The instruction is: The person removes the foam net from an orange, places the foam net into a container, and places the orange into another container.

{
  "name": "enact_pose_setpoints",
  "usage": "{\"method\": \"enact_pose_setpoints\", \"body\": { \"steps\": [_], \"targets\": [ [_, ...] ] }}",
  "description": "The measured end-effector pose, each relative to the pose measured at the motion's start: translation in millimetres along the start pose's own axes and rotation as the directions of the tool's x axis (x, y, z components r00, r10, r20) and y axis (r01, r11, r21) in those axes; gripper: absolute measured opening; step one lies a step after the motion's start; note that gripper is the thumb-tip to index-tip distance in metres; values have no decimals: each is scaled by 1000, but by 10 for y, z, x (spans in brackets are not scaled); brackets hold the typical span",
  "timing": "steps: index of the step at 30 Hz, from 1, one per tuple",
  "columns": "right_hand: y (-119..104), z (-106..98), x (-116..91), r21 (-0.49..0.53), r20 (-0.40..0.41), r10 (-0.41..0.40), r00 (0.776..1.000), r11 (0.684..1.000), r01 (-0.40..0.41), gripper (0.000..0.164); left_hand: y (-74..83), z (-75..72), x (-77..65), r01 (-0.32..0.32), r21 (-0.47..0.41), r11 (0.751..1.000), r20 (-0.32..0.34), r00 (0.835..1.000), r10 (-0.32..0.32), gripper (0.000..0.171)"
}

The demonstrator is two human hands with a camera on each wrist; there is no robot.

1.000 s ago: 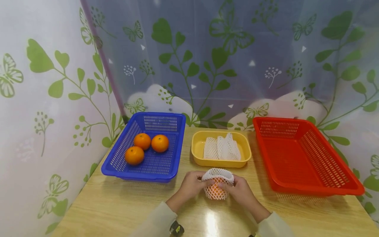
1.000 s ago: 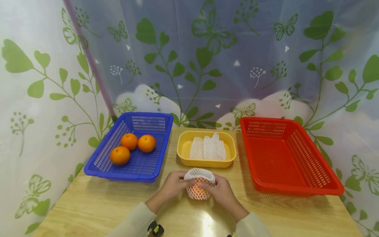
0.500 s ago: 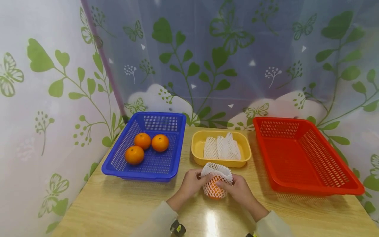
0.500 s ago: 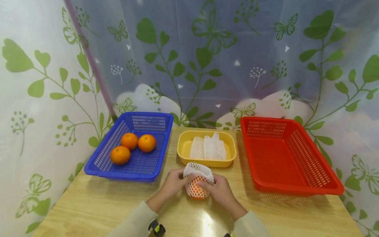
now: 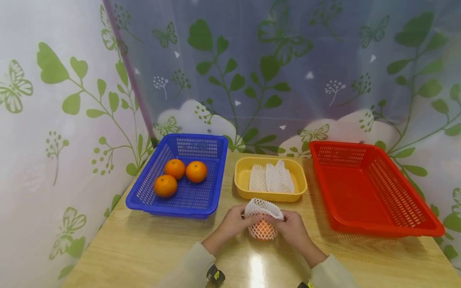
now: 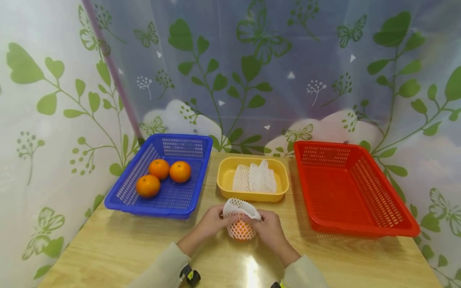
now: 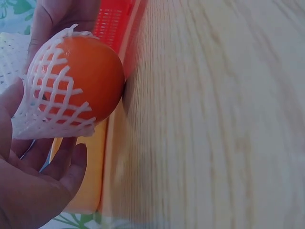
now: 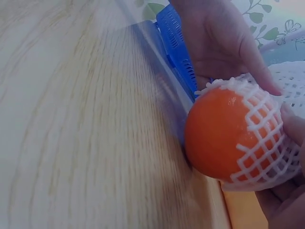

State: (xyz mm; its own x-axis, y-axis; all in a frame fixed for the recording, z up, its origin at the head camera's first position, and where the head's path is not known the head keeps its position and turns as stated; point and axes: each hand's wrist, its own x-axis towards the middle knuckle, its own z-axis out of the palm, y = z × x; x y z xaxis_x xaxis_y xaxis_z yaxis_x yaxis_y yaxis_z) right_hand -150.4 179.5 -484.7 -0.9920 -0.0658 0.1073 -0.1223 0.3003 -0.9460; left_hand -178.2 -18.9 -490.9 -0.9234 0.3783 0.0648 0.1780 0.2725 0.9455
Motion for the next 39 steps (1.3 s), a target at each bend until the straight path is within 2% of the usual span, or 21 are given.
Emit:
{"method": "enact_pose_setpoints", "body": {
  "steps": [8, 15, 27, 29, 32, 36, 39],
  "targets": [
    [-26, 14, 3, 14, -84, -17, 996, 1000, 18, 19, 16, 7, 21, 30, 20, 999, -24, 999, -30, 32],
    [11, 12, 29, 34, -61, -27, 998, 999, 30, 17, 23, 0, 25, 9, -3, 1000, -14, 1000, -9, 31],
    [24, 1, -9, 46, -29, -32, 999, 998, 33, 27, 12, 3, 7, 18, -4, 1000, 6, 1000, -18, 27],
    [30, -8, -12, 45, -5, -28, 1000, 999, 28, 29, 7, 1, 12, 6, 15, 1000, -4, 1000, -6, 27],
    [44, -28, -22, 16, 73, -7, 997, 1000, 6, 35, 11, 1, 13, -12, 39, 999, -27, 1000, 13, 27],
    [69, -47, -32, -32, 197, 12, 980, 999, -6, 41, 37, 5, 3, -26, 54, 998, -64, 998, 30, 27],
    [86, -47, -28, -44, 231, 14, 973, 999, -4, 43, 48, 13, -8, -35, 49, 998, -80, 996, 39, 27]
  ]
}}
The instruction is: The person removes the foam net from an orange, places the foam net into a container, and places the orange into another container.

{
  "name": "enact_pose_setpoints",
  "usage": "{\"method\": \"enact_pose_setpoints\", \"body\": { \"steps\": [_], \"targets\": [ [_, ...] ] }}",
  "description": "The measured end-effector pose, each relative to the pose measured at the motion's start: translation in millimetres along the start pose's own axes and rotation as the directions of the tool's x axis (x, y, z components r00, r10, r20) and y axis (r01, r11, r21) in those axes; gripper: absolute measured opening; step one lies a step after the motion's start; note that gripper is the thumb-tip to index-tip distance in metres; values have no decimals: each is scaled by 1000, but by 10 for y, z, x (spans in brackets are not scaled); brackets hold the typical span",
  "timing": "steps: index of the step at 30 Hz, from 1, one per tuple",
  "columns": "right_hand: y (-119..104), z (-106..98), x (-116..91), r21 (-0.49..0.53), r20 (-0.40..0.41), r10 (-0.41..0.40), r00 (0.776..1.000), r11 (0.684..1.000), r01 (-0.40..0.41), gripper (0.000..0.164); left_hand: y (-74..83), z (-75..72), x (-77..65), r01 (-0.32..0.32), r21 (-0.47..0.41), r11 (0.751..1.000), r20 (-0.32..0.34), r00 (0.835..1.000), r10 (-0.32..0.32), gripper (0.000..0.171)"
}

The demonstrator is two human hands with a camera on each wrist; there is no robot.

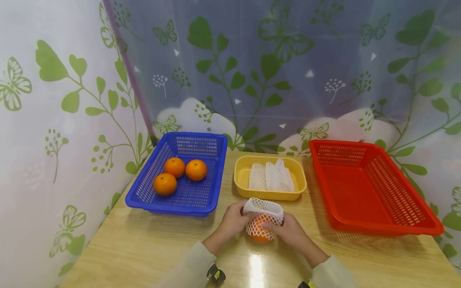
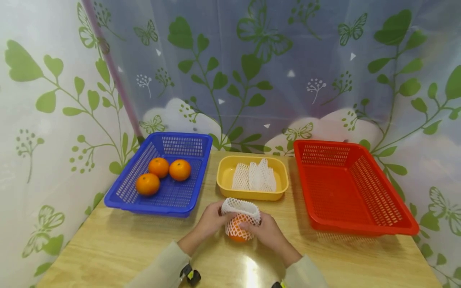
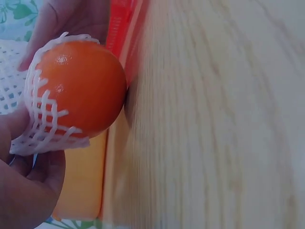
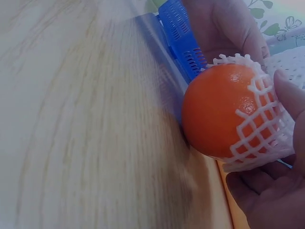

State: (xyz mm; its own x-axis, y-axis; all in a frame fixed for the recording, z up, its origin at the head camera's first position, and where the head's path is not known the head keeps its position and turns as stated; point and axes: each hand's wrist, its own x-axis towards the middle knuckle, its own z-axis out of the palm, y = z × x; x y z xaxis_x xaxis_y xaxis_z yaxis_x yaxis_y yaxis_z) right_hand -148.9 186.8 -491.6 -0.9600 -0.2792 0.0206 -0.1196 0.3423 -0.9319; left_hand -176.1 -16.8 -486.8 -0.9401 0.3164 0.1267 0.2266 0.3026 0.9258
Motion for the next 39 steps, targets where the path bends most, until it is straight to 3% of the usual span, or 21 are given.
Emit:
{"method": "enact_pose_setpoints", "body": {
  "steps": [9, 18, 23, 26, 29, 34, 39],
  "targets": [
    [-23, -13, 24, 39, -4, -9, 1000, 999, 9, 48, -7, -80, 36, 79, -126, 989, 101, 993, -67, 43],
    [-48, -16, 15, 17, -14, 12, 1000, 1000, -12, 44, -36, -99, 24, 34, -69, 997, 190, 982, -20, 51],
    [-63, -24, 0, 19, -27, 7, 1000, 1000, -6, 38, -62, -100, 12, 47, -73, 996, 212, 977, -30, 52],
    [-83, -30, -1, 7, -60, -10, 998, 1000, 10, 30, -69, -102, 9, 32, -76, 997, 223, 975, -14, 50],
    [-160, -23, -4, -3, -124, -12, 992, 1000, 12, 22, 36, -117, -26, 17, -76, 997, 230, 973, 0, 48],
    [-233, 0, -7, -9, -260, -12, 965, 1000, 11, 11, 16, -100, -19, 12, -73, 997, 250, 968, 7, 46],
    [-136, 5, 11, 22, -247, -40, 968, 999, 47, 16, -57, -63, -22, 38, -72, 997, 255, 967, -18, 38]
  ]
}}
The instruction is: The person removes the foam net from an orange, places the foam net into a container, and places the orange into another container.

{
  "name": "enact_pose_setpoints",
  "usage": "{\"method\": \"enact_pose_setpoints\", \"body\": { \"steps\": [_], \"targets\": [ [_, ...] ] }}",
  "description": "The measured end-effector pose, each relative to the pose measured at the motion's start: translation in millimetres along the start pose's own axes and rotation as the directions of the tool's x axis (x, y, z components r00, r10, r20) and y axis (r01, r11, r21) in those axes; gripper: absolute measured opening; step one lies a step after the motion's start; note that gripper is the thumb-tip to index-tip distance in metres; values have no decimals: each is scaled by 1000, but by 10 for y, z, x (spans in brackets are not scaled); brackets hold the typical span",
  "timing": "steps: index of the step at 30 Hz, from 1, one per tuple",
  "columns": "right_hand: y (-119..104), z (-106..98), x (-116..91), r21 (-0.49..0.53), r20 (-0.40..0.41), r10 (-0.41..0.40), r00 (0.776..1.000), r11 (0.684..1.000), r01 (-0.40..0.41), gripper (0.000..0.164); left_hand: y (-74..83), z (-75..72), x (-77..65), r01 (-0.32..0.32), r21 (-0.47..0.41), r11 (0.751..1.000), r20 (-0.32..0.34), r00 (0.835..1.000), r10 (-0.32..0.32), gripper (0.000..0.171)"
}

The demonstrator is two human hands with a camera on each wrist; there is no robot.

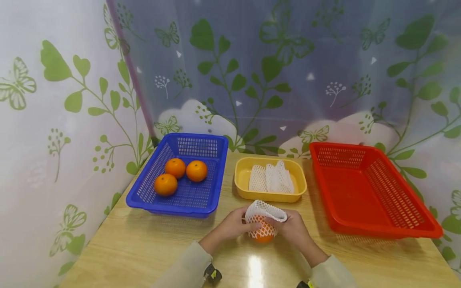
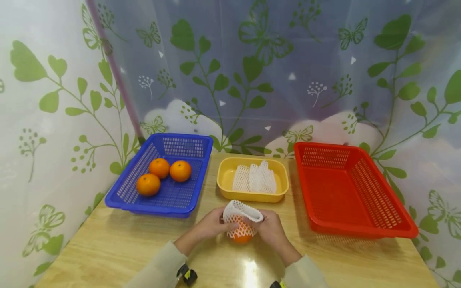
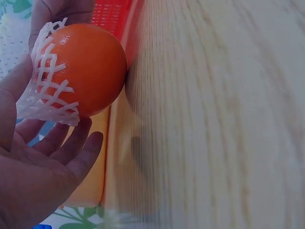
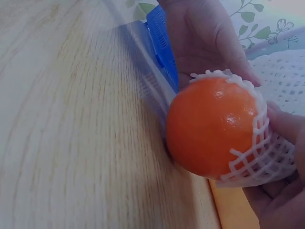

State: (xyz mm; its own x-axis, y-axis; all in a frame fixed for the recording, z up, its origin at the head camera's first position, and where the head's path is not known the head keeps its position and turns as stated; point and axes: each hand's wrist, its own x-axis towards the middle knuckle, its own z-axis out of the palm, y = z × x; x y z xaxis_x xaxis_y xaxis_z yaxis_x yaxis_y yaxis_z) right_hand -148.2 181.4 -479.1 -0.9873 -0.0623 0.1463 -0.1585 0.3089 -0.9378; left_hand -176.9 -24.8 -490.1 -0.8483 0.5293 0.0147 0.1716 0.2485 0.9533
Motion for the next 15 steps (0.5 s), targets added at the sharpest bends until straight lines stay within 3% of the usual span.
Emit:
{"method": "enact_pose_setpoints", "body": {
  "steps": [11, 15],
  "targets": [
    [82, -23, 11, 20, 87, -27, 996, 999, 26, 35, 17, -9, -20, 31, 29, 999, -51, 998, -30, 40],
    [96, -14, 2, 48, 114, 5, 993, 999, -10, 39, 21, -11, -18, 23, 37, 999, -69, 997, -20, 39]
  ]
}}
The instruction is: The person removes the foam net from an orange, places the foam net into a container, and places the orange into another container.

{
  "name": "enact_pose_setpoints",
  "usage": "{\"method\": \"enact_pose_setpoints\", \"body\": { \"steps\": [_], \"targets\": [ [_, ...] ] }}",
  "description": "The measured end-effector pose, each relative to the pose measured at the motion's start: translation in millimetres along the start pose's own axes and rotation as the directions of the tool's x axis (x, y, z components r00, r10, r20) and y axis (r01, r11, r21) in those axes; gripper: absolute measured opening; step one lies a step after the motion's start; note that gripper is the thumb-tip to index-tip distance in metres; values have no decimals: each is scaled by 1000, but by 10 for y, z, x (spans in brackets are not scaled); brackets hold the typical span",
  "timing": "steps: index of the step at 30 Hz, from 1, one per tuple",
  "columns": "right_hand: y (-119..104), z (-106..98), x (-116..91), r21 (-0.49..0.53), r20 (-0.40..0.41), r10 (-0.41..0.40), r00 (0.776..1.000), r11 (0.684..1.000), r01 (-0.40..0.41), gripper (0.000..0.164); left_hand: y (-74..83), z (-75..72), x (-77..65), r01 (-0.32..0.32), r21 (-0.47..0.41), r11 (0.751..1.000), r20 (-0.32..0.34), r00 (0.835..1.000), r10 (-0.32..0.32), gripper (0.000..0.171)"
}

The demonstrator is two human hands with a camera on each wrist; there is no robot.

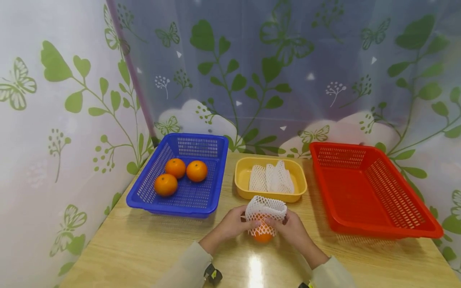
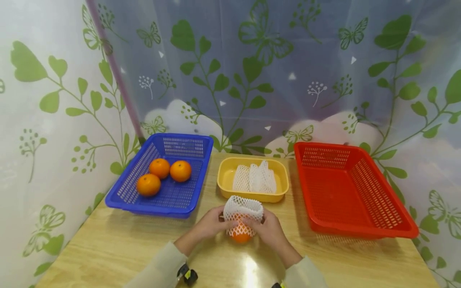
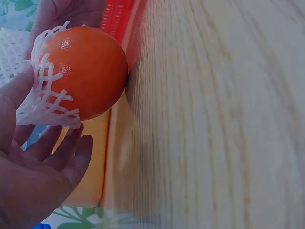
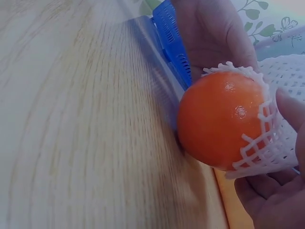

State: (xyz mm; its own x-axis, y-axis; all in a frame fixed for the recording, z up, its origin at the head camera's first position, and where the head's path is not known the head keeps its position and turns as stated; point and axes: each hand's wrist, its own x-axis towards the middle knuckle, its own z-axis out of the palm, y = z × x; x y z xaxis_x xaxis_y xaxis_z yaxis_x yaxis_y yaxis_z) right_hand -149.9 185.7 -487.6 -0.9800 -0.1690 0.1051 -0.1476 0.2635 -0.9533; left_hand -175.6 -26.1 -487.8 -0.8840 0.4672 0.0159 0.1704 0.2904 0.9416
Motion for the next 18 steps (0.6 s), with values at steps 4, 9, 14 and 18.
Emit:
{"method": "enact_pose_setpoints", "body": {
  "steps": [4, 9, 14, 18],
  "targets": [
    [11, 0, -6, 5, 26, 41, 999, 999, -41, 44, 2, 6, 19, -19, 0, 1000, -28, 999, 19, 36],
    [27, -6, -10, -19, 38, 52, 998, 999, -51, 46, -7, 25, 34, -22, -18, 1000, -84, 996, 21, 33],
    [24, -12, -13, -43, 65, 55, 996, 998, -53, 45, -25, 38, 57, -33, 7, 999, -154, 987, 34, 31],
    [33, -11, -13, -45, 100, 52, 994, 998, -48, 42, -40, 45, 60, -48, 6, 999, -191, 980, 48, 33]
  ]
}}
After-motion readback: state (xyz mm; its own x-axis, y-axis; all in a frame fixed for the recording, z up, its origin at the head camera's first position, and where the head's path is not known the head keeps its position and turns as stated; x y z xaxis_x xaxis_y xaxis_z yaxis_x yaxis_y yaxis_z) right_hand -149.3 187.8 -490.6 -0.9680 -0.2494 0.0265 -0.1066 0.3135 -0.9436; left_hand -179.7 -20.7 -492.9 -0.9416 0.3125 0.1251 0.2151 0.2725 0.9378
